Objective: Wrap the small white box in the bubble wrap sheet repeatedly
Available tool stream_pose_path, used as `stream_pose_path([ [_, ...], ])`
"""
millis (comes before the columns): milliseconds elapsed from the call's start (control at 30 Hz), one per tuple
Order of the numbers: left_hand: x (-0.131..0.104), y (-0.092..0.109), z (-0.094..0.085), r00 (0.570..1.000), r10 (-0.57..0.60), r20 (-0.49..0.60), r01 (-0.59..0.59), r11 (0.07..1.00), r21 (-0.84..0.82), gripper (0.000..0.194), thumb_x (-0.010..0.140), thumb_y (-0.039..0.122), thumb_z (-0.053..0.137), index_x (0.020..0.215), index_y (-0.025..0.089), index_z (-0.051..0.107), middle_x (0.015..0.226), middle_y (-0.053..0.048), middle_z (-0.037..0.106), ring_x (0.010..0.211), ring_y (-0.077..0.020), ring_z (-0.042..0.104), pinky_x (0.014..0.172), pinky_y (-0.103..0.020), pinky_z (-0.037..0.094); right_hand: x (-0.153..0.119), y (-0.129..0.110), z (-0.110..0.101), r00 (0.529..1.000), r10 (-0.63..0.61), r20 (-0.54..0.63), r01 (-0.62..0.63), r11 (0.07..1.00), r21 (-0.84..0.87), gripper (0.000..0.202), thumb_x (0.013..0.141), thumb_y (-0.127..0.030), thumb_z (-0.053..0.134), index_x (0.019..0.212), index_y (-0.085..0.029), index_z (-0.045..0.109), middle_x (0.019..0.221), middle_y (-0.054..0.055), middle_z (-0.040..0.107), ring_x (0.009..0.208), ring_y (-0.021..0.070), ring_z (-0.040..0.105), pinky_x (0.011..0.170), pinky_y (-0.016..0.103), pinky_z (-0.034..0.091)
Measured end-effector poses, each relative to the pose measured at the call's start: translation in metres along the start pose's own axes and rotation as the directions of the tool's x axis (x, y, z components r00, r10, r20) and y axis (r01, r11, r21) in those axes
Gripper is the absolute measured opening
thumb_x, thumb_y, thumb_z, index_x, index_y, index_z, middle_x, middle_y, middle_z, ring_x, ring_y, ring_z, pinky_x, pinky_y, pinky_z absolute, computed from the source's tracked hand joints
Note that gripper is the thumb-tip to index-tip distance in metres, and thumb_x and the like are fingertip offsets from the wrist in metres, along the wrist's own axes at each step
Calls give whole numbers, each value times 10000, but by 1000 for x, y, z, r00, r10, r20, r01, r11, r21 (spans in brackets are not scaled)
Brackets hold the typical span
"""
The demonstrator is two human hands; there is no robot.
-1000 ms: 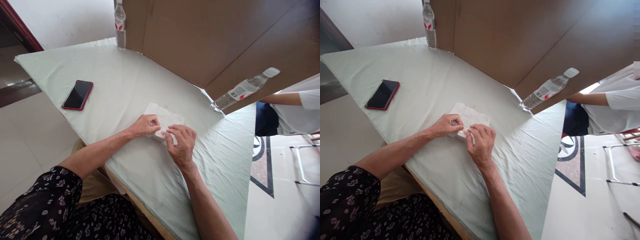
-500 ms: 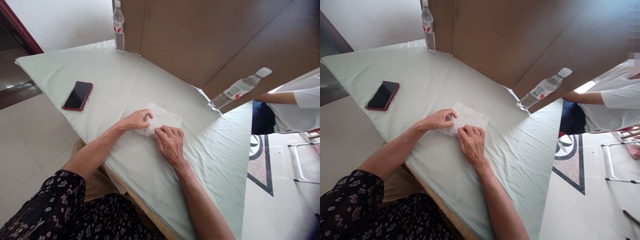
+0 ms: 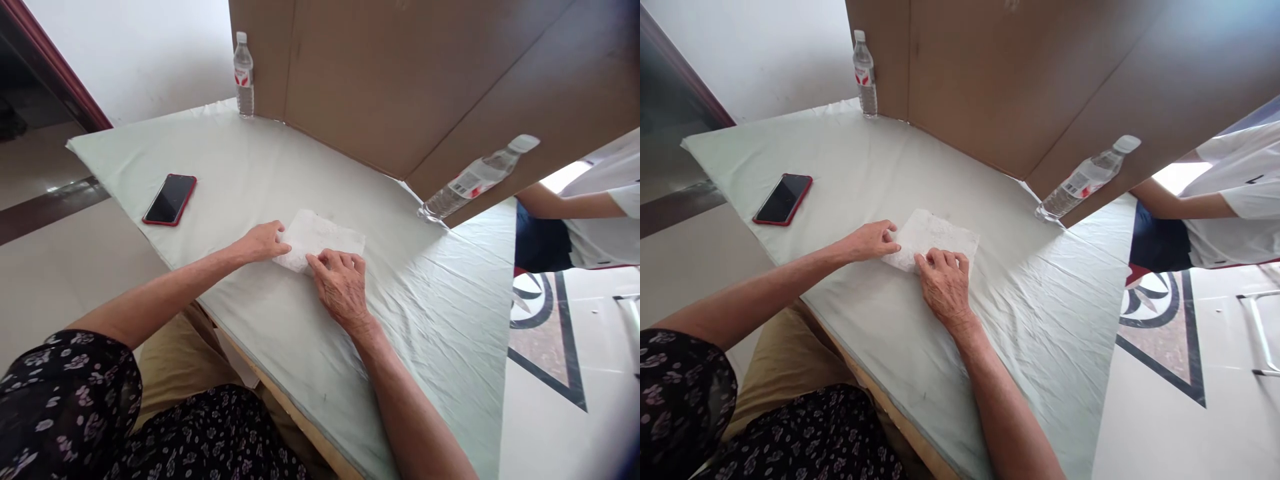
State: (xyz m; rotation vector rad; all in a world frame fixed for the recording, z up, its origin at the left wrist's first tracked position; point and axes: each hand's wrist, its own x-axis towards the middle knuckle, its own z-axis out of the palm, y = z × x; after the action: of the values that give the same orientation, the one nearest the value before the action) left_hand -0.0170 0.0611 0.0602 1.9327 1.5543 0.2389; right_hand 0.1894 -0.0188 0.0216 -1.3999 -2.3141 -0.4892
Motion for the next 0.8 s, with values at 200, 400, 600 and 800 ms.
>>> stream_pose_path([
  [200, -9, 1, 1, 954, -246, 172, 288, 909, -300, 565, 772, 319, 710, 1265, 108, 529, 839, -83, 712, 689, -198, 701, 597, -265, 522, 2, 0, 2, 1000, 6, 28, -6, 1000, 1, 212, 962, -179, 497, 1075, -270, 653, 999, 41, 659, 912, 208, 498, 903, 388, 269],
  [400, -2, 14, 17, 968, -216, 130, 248, 720, -648, 165, 706, 186, 723, 742, 163, 564, 659, -9, 621, 590, -130, 605, 503, -237, 501, 4, -1, 0, 1000, -1, 16, 1, 1000, 4, 184, 958, -183, 503, 1031, -261, 653, 986, 48, 662, 897, 218, 504, 899, 399, 280],
  [600, 0, 28, 28, 983, -155, 100, 178, 657, -732, 179, 691, 123, 667, 624, 176, 509, 561, 31, 530, 521, -95, 519, 443, -206, 419, 4, -1, -2, 1000, 4, 20, -4, 999, 34, 202, 966, -163, 478, 1064, -249, 633, 995, 50, 694, 904, 217, 541, 919, 407, 283],
  [800, 0, 36, 28, 988, -53, 142, 142, 647, -749, 91, 683, 146, 640, 641, 169, 562, 588, 6, 570, 551, -114, 555, 491, -247, 481, 3, 2, -1, 998, 52, -21, -48, 988, 148, 152, 923, -210, 552, 1068, -191, 593, 1014, 65, 740, 920, 225, 596, 976, 400, 293],
])
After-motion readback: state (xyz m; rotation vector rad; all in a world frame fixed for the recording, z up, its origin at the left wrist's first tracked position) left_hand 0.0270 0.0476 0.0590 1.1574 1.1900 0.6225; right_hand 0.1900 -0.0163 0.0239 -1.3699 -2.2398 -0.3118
